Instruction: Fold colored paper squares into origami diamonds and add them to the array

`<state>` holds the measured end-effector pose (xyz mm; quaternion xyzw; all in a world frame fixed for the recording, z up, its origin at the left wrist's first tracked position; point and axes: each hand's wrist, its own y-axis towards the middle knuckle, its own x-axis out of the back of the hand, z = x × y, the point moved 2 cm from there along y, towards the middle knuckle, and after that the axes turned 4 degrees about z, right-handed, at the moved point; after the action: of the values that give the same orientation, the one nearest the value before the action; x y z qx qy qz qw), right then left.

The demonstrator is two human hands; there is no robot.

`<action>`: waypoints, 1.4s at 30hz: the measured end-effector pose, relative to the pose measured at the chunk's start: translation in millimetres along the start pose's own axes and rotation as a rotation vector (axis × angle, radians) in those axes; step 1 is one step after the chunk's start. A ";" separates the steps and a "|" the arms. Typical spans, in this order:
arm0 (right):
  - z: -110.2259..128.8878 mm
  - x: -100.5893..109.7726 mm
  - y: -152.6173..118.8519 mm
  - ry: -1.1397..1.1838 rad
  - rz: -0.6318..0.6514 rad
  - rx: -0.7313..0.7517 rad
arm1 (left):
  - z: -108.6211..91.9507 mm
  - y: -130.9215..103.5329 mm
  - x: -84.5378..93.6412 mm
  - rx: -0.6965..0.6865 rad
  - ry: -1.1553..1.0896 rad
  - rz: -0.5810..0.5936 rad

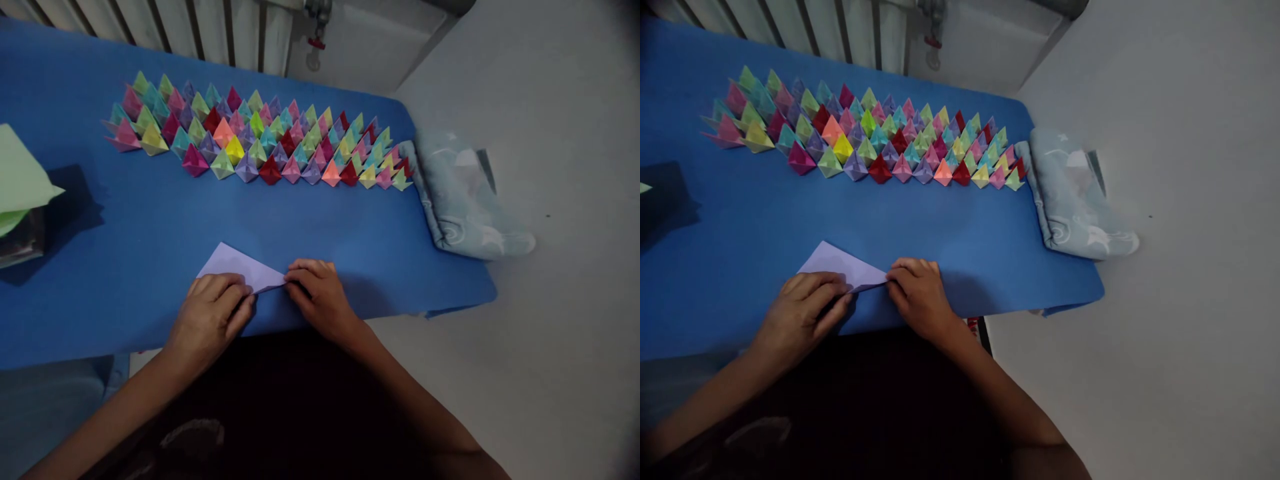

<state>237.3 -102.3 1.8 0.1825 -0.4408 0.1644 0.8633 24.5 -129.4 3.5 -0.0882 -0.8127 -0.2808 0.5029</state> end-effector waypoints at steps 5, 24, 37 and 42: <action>0.5 3.3 4.3 0.053 0.038 -0.056 | -0.2 2.5 -0.4 0.100 -0.085 0.037; 3.6 5.7 15.8 0.117 0.057 -0.208 | 1.7 5.7 -6.7 0.153 -0.027 0.031; 7.4 4.9 16.6 0.089 0.060 -0.252 | 0.8 6.3 -10.1 0.150 0.084 0.037; 8.1 6.2 18.6 0.083 0.101 -0.276 | 5.0 4.1 -9.8 0.146 0.183 0.035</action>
<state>226.8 -88.9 14.5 0.0329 -0.4317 0.1530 0.8884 27.1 -121.9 -5.1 -0.0393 -0.7799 -0.2188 0.5851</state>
